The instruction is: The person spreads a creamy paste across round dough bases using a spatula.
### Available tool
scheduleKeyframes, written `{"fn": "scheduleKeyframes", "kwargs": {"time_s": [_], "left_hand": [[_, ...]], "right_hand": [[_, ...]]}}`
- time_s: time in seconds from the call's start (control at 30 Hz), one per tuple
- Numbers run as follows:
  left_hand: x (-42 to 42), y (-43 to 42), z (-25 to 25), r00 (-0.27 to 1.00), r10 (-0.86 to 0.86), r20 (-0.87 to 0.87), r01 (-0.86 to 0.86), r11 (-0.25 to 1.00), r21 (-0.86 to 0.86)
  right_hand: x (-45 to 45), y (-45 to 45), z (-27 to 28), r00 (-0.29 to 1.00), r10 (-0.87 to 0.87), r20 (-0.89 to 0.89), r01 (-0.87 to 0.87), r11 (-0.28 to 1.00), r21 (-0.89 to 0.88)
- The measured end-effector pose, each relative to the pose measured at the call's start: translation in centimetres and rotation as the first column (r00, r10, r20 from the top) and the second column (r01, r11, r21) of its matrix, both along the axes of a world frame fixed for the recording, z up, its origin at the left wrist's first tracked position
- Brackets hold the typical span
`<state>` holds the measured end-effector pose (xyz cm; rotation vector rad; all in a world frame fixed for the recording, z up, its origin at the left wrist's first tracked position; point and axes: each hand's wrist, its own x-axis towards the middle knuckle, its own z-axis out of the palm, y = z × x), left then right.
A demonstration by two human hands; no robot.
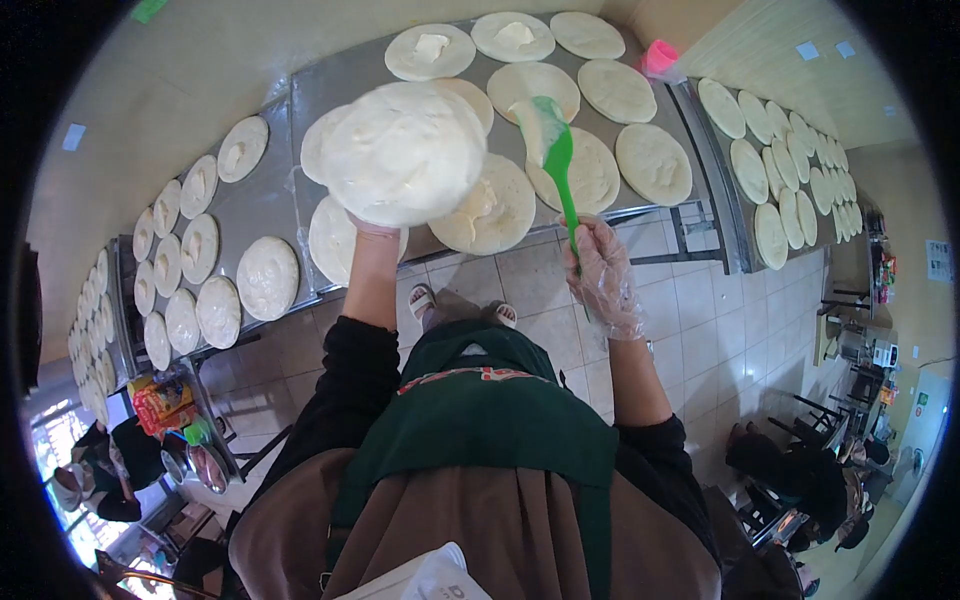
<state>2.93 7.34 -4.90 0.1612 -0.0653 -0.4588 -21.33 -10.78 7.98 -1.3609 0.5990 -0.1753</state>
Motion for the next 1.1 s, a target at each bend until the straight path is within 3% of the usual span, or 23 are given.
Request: {"fn": "scheduleKeyframes", "kwargs": {"time_s": [0.03, 0.1, 0.17, 0.2, 0.27, 0.3, 0.33, 0.37, 0.4, 0.47, 0.5, 0.57, 0.6, 0.67, 0.7, 0.77, 0.8, 0.9, 1.0, 1.07, 1.1], "left_hand": [[-0.3, 0.5, 1.1, 1.000, -0.004, -0.009, 0.004, 1.000, 0.006], [-0.8, 1.5, 3.1, 0.990, 0.139, -0.010, -0.132, 0.959, 0.251], [-0.8, 2.5, 3.1, 0.993, 0.119, -0.011, -0.113, 0.970, 0.216], [-0.7, 3.0, 3.0, 0.995, 0.101, -0.008, -0.098, 0.980, 0.176], [-0.5, 4.1, 2.7, 0.998, 0.065, 0.002, -0.065, 0.994, 0.090], [-0.4, 4.6, 2.5, 0.999, 0.046, 0.007, -0.047, 0.998, 0.047], [-0.3, 5.0, 2.2, 1.000, 0.028, 0.014, -0.028, 1.000, 0.003], [-0.2, 5.5, 2.0, 1.000, 0.010, 0.024, -0.009, 0.999, -0.040], [0.0, 5.9, 1.7, 0.999, -0.008, 0.034, 0.010, 0.997, -0.081], [0.2, 6.5, 1.2, 0.998, -0.042, 0.054, 0.050, 0.986, -0.160], [0.3, 6.7, 1.0, 0.996, -0.057, 0.065, 0.069, 0.978, -0.198], [0.5, 6.9, 0.2, 0.996, -0.063, 0.058, 0.074, 0.974, -0.212], [0.6, 6.9, 0.0, 0.997, -0.065, 0.050, 0.075, 0.971, -0.226], [0.8, 6.6, 0.0, 0.995, -0.070, 0.066, 0.083, 0.971, -0.223], [0.9, 6.4, 0.1, 0.994, -0.073, 0.081, 0.089, 0.971, -0.224], [0.7, 5.9, 0.0, 0.991, -0.087, 0.104, 0.109, 0.968, -0.225], [0.8, 5.5, 0.1, 0.988, -0.095, 0.119, 0.120, 0.966, -0.228], [0.9, 4.3, 0.1, 0.980, -0.109, 0.164, 0.148, 0.958, -0.245], [0.8, 2.9, 0.3, 0.987, -0.128, 0.092, 0.147, 0.959, -0.243], [0.9, 1.7, 0.5, 0.987, -0.132, 0.094, 0.151, 0.960, -0.234], [1.0, 1.1, 0.8, 0.987, -0.135, 0.092, 0.152, 0.963, -0.223]], "right_hand": [[-0.1, -0.2, -0.8, 0.998, -0.011, -0.061, 0.013, 1.000, 0.025], [-0.3, -0.8, -3.2, 0.992, -0.022, -0.127, 0.029, 0.998, 0.053], [-0.7, -2.0, -7.6, 0.984, -0.100, -0.144, 0.080, 0.987, -0.137], [-1.1, -3.2, -10.6, 0.984, -0.103, -0.147, 0.083, 0.987, -0.136], [-1.7, -5.7, -15.4, 0.979, -0.193, -0.069, 0.145, 0.889, -0.435], [-1.6, -6.3, -15.4, 0.978, -0.198, -0.070, 0.149, 0.887, -0.437], [-1.5, -6.8, -15.2, 0.964, -0.248, -0.097, 0.090, 0.647, -0.757], [-1.3, -7.3, -15.1, 0.947, -0.304, -0.103, -0.005, 0.307, -0.952], [-0.9, -7.7, -15.3, 0.946, -0.309, -0.102, -0.002, 0.307, -0.952], [0.0, -8.6, -15.7, 0.880, -0.420, -0.221, -0.165, 0.167, -0.972], [0.5, -9.2, -16.3, 0.879, -0.423, -0.222, -0.164, 0.169, -0.972], [1.1, -10.0, -18.3, 0.730, -0.417, -0.541, -0.427, 0.339, -0.838], [1.0, -10.3, -19.7, 0.729, -0.417, -0.543, -0.427, 0.343, -0.837], [0.7, -10.8, -22.1, 0.849, -0.288, -0.444, -0.343, 0.339, -0.876], [1.1, -10.7, -22.1, 0.848, -0.288, -0.444, -0.342, 0.342, -0.875], [1.3, -10.2, -22.0, 0.947, -0.246, -0.206, -0.172, 0.154, -0.973], [1.5, -9.8, -21.5, 0.945, -0.253, -0.206, -0.170, 0.156, -0.973], [1.7, -9.2, -19.9, 0.951, -0.233, -0.205, -0.163, 0.186, -0.969], [1.6, -9.1, -18.8, 0.970, -0.170, -0.173, -0.118, 0.292, -0.949], [1.6, -8.9, -18.4, 0.963, -0.161, -0.214, -0.117, 0.467, -0.876], [1.6, -8.7, -18.3, 0.967, -0.147, -0.210, -0.119, 0.470, -0.875]]}}
